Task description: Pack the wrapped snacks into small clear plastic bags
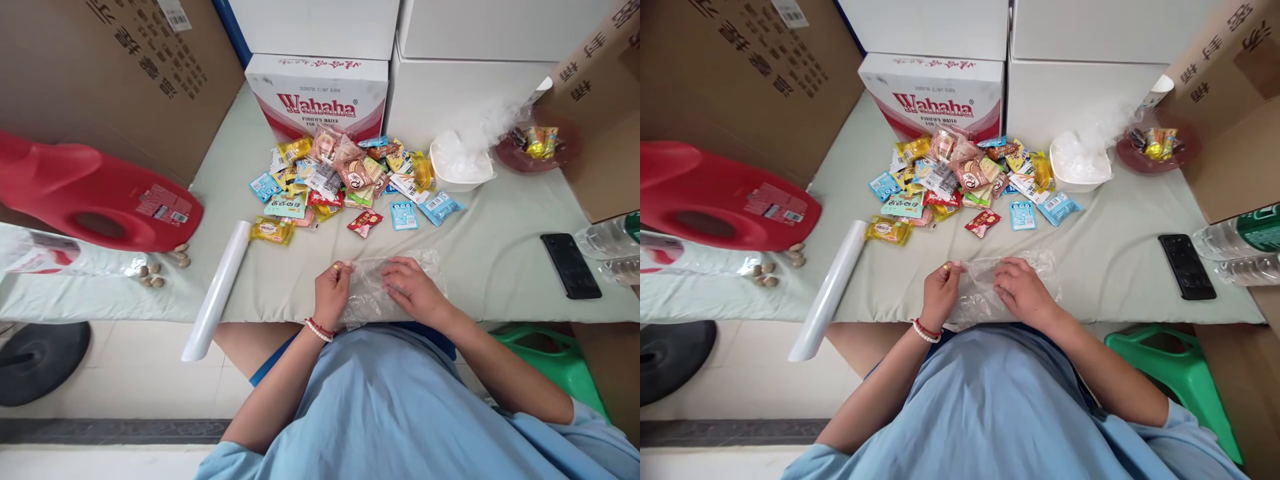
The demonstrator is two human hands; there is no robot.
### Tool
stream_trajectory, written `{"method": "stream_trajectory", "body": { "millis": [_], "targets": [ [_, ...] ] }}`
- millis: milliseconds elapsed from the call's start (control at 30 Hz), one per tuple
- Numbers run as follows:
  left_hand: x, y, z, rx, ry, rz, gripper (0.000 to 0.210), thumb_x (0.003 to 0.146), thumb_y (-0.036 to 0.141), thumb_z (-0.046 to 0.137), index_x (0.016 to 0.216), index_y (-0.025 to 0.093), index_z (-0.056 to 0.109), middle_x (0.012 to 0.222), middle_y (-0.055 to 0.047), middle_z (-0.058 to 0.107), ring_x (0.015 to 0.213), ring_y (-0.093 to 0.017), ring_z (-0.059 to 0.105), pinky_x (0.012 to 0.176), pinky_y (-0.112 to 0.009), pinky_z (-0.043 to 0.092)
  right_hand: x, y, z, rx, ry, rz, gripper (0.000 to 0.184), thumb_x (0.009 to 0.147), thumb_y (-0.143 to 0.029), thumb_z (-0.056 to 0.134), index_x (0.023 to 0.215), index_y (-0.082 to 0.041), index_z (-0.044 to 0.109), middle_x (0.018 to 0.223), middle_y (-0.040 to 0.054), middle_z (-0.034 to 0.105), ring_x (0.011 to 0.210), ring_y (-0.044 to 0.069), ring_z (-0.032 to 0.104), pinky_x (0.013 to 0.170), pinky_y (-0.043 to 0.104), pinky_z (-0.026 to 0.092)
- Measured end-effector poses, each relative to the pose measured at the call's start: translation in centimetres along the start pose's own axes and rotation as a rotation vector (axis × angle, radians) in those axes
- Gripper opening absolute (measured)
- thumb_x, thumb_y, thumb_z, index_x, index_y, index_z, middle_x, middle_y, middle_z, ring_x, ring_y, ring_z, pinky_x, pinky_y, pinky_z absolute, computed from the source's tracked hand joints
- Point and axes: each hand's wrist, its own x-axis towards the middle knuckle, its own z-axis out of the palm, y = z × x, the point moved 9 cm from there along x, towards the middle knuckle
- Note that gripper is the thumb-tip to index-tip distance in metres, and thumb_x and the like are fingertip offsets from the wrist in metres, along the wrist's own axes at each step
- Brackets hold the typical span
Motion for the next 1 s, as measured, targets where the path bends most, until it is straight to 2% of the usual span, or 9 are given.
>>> {"method": "stream_trajectory", "body": {
  "millis": [100,200,367,467,567,633,767,833,1000],
  "targets": [
    [-0.4,-0.2,0.1,0.02,-0.079,0.031,0.052,0.097,0.062,0.046,0.081,0.02,0.073,0.057,0.005,0.038,0.06,-0.015,0.04,0.062,-0.028,0.033,1.5,0.7,-2.5,0.13,-0.063,0.074,0.019,0.098,-0.032,0.056,0.095,-0.021,0.071,0.11,0.0111,0.075,0.102,0.025,0.068,0.092,0.043,0.055],
    [-0.8,-0.8,0.7,-0.035,-0.221,0.024,0.054,0.095,0.066,0.051,0.083,0.019,0.076,0.056,0.005,0.037,0.057,-0.013,0.036,0.059,-0.028,0.031,3.3,1.2,-4.4,0.27,-0.252,0.184,0.02,0.094,-0.039,0.059,0.09,-0.021,0.067,0.085,0.0042,0.074,0.075,0.019,0.068,0.072,0.031,0.053],
    [-1.1,-1.9,0.1,-0.089,-0.348,-0.025,0.047,0.085,0.065,0.067,0.091,0.019,0.076,0.059,0.005,0.043,0.053,-0.013,0.037,0.054,-0.026,0.031,7.6,2.1,-6.3,0.224,-0.422,0.229,0.013,0.087,-0.034,0.063,0.085,-0.022,0.066,0.072,-0.0008,0.068,0.067,0.017,0.063,0.065,0.027,0.045],
    [-1.0,-2.0,-3.6,0.074,-0.044,0.018,0.051,0.08,0.048,0.075,0.121,0.017,0.07,0.081,-0.001,0.06,0.067,-0.018,0.054,0.067,-0.031,0.045,10.4,2.4,-5.4,0.032,-0.499,0.142,0.009,0.082,-0.021,0.063,0.089,-0.021,0.07,0.071,-0.0019,0.067,0.065,0.015,0.058,0.063,0.026,0.039],
    [-2.8,1.2,-6.3,0.426,0.309,0.295,0.05,0.084,0.028,0.07,0.132,0.015,0.064,0.121,-0.017,0.063,0.111,-0.032,0.061,0.099,-0.048,0.046,12.6,1.6,-3.5,-0.139,-0.567,0.021,0.012,0.081,-0.013,0.061,0.086,-0.02,0.07,0.072,-0.0021,0.068,0.065,0.014,0.056,0.062,0.026,0.034],
    [-3.9,3.4,-3.9,0.572,0.164,0.555,0.038,0.093,0.018,0.058,0.13,0.019,0.066,0.128,-0.018,0.063,0.128,-0.033,0.056,0.109,-0.051,0.04,13.8,0.5,-2.0,-0.195,-0.619,-0.067,0.014,0.082,-0.011,0.061,0.085,-0.02,0.071,0.075,-0.0016,0.069,0.067,0.014,0.056,0.063,0.026,0.034],
    [-6.6,3.8,2.7,0.746,-0.484,0.885,0.031,0.101,0.014,0.045,0.121,0.021,0.069,0.117,-0.013,0.071,0.123,-0.028,0.061,0.101,-0.042,0.048,16.2,-0.4,0.4,-0.281,-0.738,-0.102,0.019,0.082,-0.006,0.063,0.088,-0.02,0.075,0.078,-0.0011,0.073,0.069,0.015,0.058,0.064,0.026,0.034],
    [-6.8,3.3,3.6,0.838,-0.554,0.934,0.03,0.102,0.015,0.047,0.122,0.019,0.068,0.124,-0.014,0.07,0.126,-0.028,0.06,0.101,-0.044,0.049,18.0,-0.2,0.6,-0.367,-0.685,-0.11,0.022,0.082,-0.003,0.063,0.091,-0.018,0.077,0.081,0.001,0.075,0.072,0.016,0.059,0.066,0.027,0.034],
    [-6.0,1.9,3.3,0.871,-0.46,0.902,0.046,0.096,0.026,0.065,0.142,0.021,0.058,0.153,-0.016,0.056,0.149,-0.032,0.044,0.122,-0.052,0.037,21.1,-0.6,-1.3,-0.487,-0.274,-0.211,0.037,0.086,0.0,0.057,0.117,-0.011,0.073,0.118,0.0141,0.069,0.099,0.023,0.059,0.085,0.031,0.04]
  ]
}}
